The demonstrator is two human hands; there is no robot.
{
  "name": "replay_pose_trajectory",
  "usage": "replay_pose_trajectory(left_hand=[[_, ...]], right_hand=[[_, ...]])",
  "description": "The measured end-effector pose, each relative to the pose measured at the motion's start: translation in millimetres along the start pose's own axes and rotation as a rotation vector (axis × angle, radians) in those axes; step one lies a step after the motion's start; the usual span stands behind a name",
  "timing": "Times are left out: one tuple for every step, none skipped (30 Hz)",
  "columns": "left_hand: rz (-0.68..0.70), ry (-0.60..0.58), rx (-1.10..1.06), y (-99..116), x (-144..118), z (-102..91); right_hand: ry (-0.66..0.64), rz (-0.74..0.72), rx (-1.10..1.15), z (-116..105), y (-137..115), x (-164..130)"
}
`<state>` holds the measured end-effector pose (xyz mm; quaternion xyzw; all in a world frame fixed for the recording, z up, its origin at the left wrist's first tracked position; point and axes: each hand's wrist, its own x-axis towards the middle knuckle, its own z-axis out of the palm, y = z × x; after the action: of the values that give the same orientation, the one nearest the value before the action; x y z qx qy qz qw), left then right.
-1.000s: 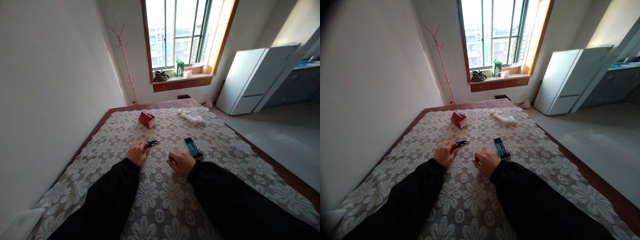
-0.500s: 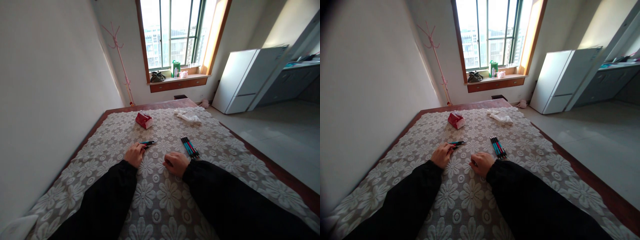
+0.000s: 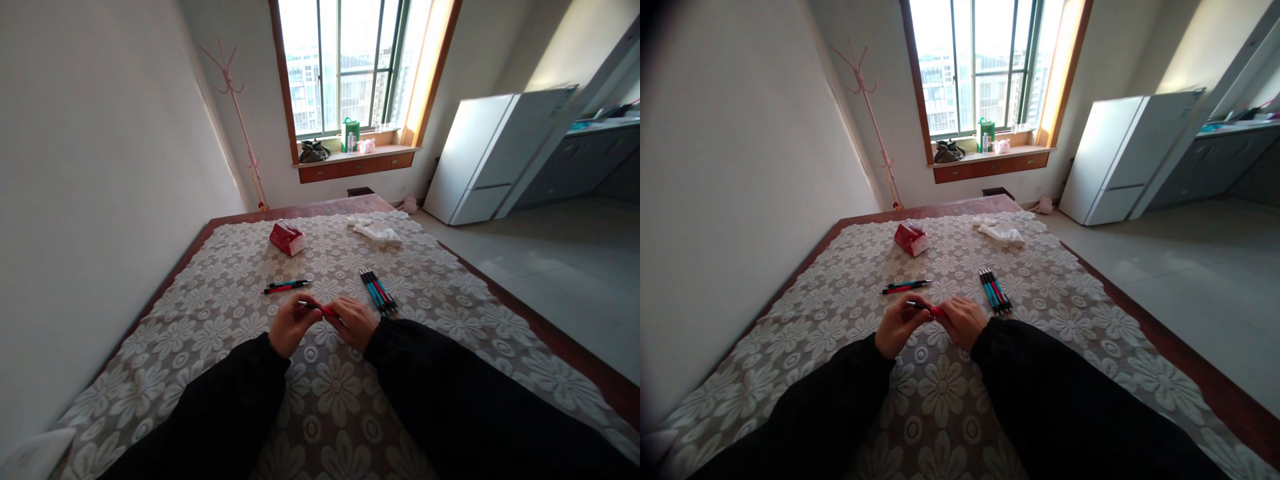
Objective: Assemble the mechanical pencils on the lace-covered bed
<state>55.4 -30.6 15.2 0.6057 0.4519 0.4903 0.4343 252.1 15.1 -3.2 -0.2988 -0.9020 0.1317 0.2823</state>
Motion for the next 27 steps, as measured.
replay_pose_trajectory(left_hand=[[-0.01,0.011,0.05,-4.1,0.9,-1.8],[-0.002,0.023,0.131,-8.1,1.9,-4.3],[0.022,0.028,0.231,-11.7,2.8,-7.2],[0.06,0.026,0.336,-14.8,3.3,-10.1],[0.105,0.014,0.434,-17.2,3.5,-12.6],[0.149,-0.006,0.518,-19.0,3.4,-14.5],[0.19,-0.032,0.588,-20.1,2.9,-15.7],[0.226,-0.06,0.648,-20.6,2.1,-16.2],[0.254,-0.082,0.702,-20.4,1.3,-16.2],[0.272,-0.099,0.753,-19.8,0.4,-15.9],[0.28,-0.115,0.801,-18.8,-0.4,-15.4],[0.28,-0.129,0.851,-17.6,-1.1,-14.8],[0.272,-0.14,0.9,-16.4,-1.6,-14.4],[0.257,-0.151,0.947,-15.4,-1.9,-14.2],[0.237,-0.164,0.983,-14.7,-2.0,-14.1],[0.215,-0.176,1.004,-14.4,-1.8,-14.2],[0.196,-0.182,1.008,-14.4,-1.4,-14.4],[0.184,-0.182,0.995,-14.8,-1.0,-14.6],[0.181,-0.172,0.966,-15.4,-0.4,-14.8],[0.183,-0.152,0.93,-16.0,0.0,-15.1],[0.189,-0.128,0.895,-16.6,0.4,-15.2],[0.194,-0.106,0.872,-16.9,0.7,-15.4],[0.193,-0.091,0.866,-16.9,0.7,-15.5],[0.186,-0.085,0.874,-16.6,0.7,-15.5],[0.177,-0.079,0.892,-15.9,0.6,-15.6],[0.171,-0.073,0.905,-15.2,0.5,-15.5],[0.167,-0.063,0.902,-14.4,0.3,-15.5]], right_hand=[[-0.009,0.021,-0.039,0.1,-0.5,0.0],[-0.012,0.039,-0.078,0.0,-1.2,0.1],[-0.018,0.05,-0.116,-0.2,-1.9,0.2],[-0.03,0.049,-0.156,-0.6,-2.6,0.4],[-0.051,0.038,-0.196,-1.1,-3.3,0.6],[-0.081,0.023,-0.232,-1.6,-3.9,0.8],[-0.118,0.012,-0.26,-2.0,-4.2,1.0],[-0.156,0.012,-0.277,-2.2,-4.4,1.2],[-0.193,0.022,-0.284,-2.2,-4.4,1.4],[-0.226,0.032,-0.286,-2.0,-4.2,1.6],[-0.256,0.041,-0.287,-1.5,-4.1,1.9],[-0.276,0.044,-0.293,-0.9,-3.9,2.2],[-0.287,0.041,-0.304,-0.2,-3.8,2.5],[-0.29,0.03,-0.321,0.5,-3.7,2.9],[-0.288,0.017,-0.338,1.1,-3.7,3.1],[-0.285,0.005,-0.352,1.5,-3.6,3.3],[-0.281,-0.002,-0.36,1.8,-3.3,3.3],[-0.276,-0.002,-0.363,1.9,-2.9,3.2],[-0.271,0.008,-0.359,1.9,-2.4,3.0],[-0.263,0.024,-0.351,1.8,-1.7,2.7],[-0.252,0.044,-0.339,1.8,-0.9,2.3],[-0.24,0.061,-0.326,1.8,-0.2,1.9],[-0.231,0.07,-0.314,2.0,0.5,1.6],[-0.228,0.069,-0.302,2.2,1.0,1.3],[-0.225,0.064,-0.295,2.6,1.3,1.1],[-0.222,0.055,-0.289,2.8,1.5,1.1],[-0.216,0.049,-0.285,3.0,1.4,1.0]])
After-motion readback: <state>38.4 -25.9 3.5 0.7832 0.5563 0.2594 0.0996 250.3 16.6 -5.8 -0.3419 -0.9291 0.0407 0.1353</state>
